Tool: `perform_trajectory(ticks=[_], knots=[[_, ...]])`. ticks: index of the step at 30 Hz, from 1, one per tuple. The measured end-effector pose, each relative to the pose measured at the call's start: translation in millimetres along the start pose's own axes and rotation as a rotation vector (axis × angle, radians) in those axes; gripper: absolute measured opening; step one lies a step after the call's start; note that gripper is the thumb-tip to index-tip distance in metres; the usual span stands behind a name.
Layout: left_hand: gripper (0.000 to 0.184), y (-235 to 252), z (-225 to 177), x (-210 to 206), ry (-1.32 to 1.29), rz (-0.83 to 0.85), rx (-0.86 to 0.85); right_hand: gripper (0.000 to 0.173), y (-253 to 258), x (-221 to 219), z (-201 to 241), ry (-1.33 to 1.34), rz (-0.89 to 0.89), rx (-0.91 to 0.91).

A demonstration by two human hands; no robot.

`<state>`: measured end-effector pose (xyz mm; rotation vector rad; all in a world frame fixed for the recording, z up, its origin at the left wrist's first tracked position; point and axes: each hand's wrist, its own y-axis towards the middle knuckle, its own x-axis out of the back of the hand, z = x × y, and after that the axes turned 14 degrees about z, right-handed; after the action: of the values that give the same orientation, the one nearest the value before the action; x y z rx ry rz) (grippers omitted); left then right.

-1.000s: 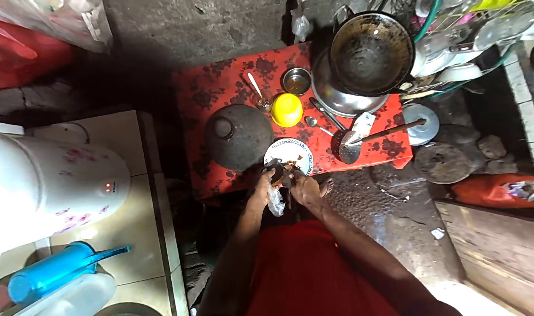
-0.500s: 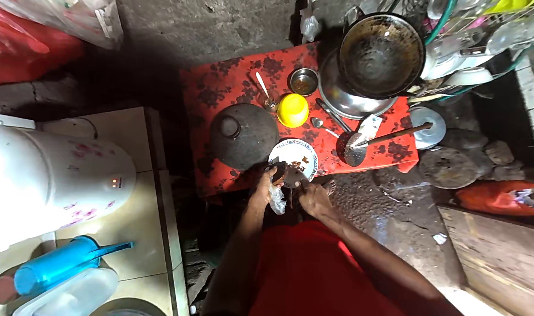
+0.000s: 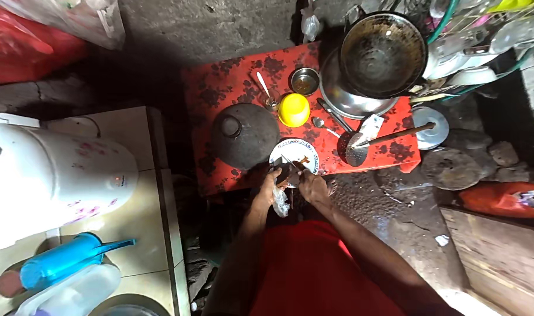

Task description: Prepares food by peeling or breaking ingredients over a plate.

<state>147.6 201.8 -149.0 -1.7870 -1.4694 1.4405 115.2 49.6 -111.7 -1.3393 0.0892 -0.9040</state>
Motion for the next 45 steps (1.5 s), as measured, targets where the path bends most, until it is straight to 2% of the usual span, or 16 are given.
perform_trajectory(ticks=[5, 7, 10, 12, 14, 18, 21, 26, 30, 35, 38, 45], knots=[[0.032, 11.1, -2.1, 11.5, 0.001, -0.038, -0.043, 0.050, -38.0, -8.8, -11.6, 0.001, -0.038, 0.107], [0.033, 13.6, 0.8, 8.7, 0.002, -0.035, -0.043, 0.050, -40.3, -7.8, -11.2, -0.003, -0.002, 0.106], [0.030, -2.6, 1.8, 8.7, 0.070, 0.011, -0.073, 0.045, -33.9, -10.1, -0.7, 0.008, 0.057, 0.095], [0.027, -6.0, 8.3, -0.5, 0.168, 0.108, -0.186, 0.042, -32.3, -12.7, -6.5, 0.016, -0.026, 0.116], [0.028, 0.9, 12.2, -1.3, 0.219, 0.152, -0.199, 0.040, -25.3, -7.9, -11.5, 0.042, -0.054, 0.114], [0.025, 2.1, 14.9, -5.6, 0.241, 0.038, -0.092, 0.043, 14.2, -3.8, -17.3, 0.136, -0.030, 0.108], [0.024, -3.3, 19.8, -13.8, 0.217, 0.014, -0.082, 0.049, 24.3, 0.1, -25.4, 0.188, -0.052, 0.108], [0.024, 14.0, 13.2, 7.2, 0.208, 0.041, -0.112, 0.038, -22.2, 1.1, -23.2, 0.164, -0.009, 0.186], [0.027, 8.1, 5.0, -9.4, 0.208, 0.104, -0.146, 0.040, -60.0, 1.7, -25.3, 0.103, 0.044, 0.175], [0.031, 7.4, 2.9, -7.5, 0.137, 0.071, -0.100, 0.045, -29.2, 3.9, -13.1, 0.052, 0.063, 0.088], [0.030, 9.1, 5.3, -1.8, 0.094, 0.016, -0.075, 0.046, -4.4, -3.2, -6.8, 0.040, 0.038, 0.094], [0.031, 5.8, 5.8, 6.5, 0.036, -0.030, -0.041, 0.045, 10.2, -7.3, 8.2, 0.009, 0.025, 0.069]])
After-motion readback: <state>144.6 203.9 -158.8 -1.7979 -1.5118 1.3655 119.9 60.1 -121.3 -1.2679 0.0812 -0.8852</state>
